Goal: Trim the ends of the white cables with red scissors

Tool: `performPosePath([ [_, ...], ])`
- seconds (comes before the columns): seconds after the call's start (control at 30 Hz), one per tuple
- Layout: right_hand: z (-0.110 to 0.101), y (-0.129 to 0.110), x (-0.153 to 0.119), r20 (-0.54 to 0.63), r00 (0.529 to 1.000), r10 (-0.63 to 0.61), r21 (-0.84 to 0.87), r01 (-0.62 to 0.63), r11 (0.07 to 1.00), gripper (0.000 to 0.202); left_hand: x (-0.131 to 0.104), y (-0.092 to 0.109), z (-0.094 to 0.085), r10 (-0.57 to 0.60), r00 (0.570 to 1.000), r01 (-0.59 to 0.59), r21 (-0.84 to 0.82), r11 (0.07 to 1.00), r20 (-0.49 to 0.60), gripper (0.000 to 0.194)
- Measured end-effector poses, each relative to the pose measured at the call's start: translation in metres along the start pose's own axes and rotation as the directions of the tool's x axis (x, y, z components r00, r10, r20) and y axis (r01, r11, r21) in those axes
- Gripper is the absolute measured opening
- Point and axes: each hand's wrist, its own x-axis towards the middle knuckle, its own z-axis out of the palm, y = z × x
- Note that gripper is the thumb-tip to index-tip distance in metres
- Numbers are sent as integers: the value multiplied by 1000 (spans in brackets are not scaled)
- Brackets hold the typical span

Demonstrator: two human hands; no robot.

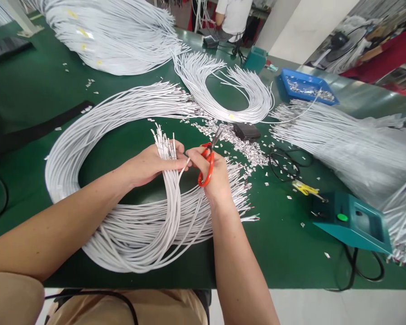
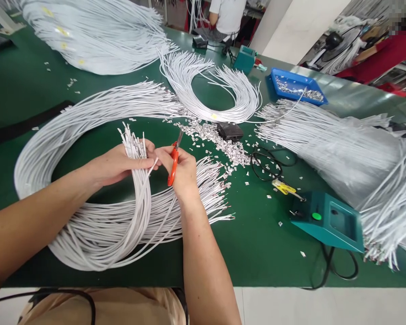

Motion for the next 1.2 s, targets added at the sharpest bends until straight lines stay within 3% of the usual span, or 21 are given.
performPosePath([
  [0.1, -16, -2, 4, -266, 964, -14, -142, -25, 990, 19, -3, 5, -1, -93, 996, 94, -19, 995, 16, 31],
  [0.17, -24, -3, 4, -453, 878, -156, -333, -5, 943, 14, -4, 6, -2, -129, 992, 129, -27, 991, 10, 36],
  [0.23, -24, -5, 2, -496, 795, -349, -495, 72, 866, 13, -4, 5, -3, -131, 991, 131, -3, 991, 15, 46],
  [0.27, -21, -5, 1, -465, 789, -400, -522, 120, 844, 13, -4, 4, -4, -121, 993, 121, 14, 993, 15, 52],
  [0.3, -17, -6, -1, -416, 815, -402, -506, 160, 848, 13, -3, 3, -5, -106, 994, 105, 30, 994, 14, 56],
  [0.4, -4, -6, -5, -232, 944, -234, -350, 143, 926, 17, -1, -2, -5, -58, 998, 59, 58, 997, -16, 63],
  [0.5, 3, -4, -4, -122, 991, -64, -207, 37, 978, 21, 0, -5, -4, -39, 998, 42, 76, 996, -42, 68],
  [0.67, 3, 3, -2, 62, 996, 66, 9, -67, 998, 20, 1, -5, 0, -28, 999, 30, 48, 998, -39, 79],
  [0.73, 3, 4, -1, 48, 994, 100, 64, -103, 993, 19, 1, -3, 0, -53, 998, 53, 27, 998, -30, 71],
  [0.83, 1, 4, 1, -55, 993, 107, 61, -104, 993, 18, 1, -2, 0, -43, 998, 43, -3, 999, -47, 38],
  [0.9, -1, 4, 2, -58, 992, 112, 57, -109, 992, 18, 3, -3, -1, -30, 996, 25, -60, 998, -82, 25],
  [1.07, -2, 0, 1, 34, 982, 184, 24, -185, 983, 17, 7, -10, -3, -35, 996, 23, -147, 989, -79, 34],
  [1.2, -6, -3, 0, 163, 965, 206, -65, -198, 978, 16, 7, -8, -3, -36, 998, 31, -104, 994, -55, 26],
])
